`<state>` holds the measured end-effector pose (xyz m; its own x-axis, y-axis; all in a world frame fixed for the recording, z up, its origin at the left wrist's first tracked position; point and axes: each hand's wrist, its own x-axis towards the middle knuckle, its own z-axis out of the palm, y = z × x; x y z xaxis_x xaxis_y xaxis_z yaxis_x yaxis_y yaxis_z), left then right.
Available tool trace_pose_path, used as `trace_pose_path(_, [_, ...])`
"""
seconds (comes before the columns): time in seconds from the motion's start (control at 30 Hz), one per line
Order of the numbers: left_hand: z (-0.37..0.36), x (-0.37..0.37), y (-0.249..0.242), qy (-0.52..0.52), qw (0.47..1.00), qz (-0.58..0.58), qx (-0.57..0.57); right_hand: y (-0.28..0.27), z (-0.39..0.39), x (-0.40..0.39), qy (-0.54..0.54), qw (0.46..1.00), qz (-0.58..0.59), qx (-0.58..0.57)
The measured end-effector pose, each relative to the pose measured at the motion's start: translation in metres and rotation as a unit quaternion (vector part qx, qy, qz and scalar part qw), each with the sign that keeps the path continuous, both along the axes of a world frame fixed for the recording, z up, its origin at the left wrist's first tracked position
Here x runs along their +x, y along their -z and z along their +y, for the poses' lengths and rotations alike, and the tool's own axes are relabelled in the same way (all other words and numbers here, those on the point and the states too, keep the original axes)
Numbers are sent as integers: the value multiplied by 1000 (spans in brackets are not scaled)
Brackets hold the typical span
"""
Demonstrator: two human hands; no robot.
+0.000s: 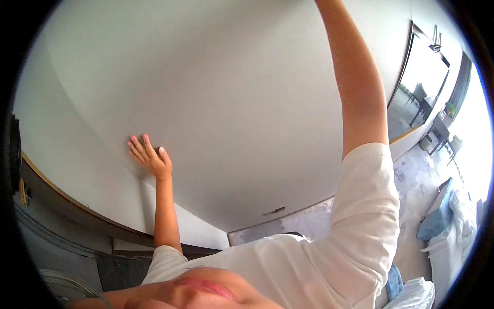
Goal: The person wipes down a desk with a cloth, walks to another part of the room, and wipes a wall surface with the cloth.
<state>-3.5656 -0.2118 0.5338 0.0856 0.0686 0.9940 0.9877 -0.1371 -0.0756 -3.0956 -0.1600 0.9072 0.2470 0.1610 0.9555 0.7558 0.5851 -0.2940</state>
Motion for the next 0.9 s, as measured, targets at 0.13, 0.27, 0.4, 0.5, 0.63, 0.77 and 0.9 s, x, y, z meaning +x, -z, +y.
trace_pose_path(0.13, [-1, 2, 3, 9, 1000, -24, -4, 22, 8, -23, 188, 977, -97, -23])
trace_pose_path(0.27, [0, 30, -12, 2, 998, -59, 15, 67, 7, -55, 262, 925, -274, -13])
trace_pose_path(0.4, [1, 67, -60, 50, 998, -8, -45, 116, -7, -78, 190, 913, -359, 37])
trace_pose_path(0.5, [3, 87, -103, 74, 997, 2, -16, 173, -16, -104, 115, 876, -466, 51])
trace_pose_path(0.63, [9, 111, -153, 80, 996, 24, 10, 265, -9, -115, -49, 782, -620, -25])
trace_pose_path(0.77, [15, 129, -171, -22, 998, 64, -7, 293, -8, -105, -143, 784, -604, 3])
trace_pose_path(0.9, [19, 125, -161, -13, 998, 54, 18, 264, 2, -88, -140, 807, -573, -32])
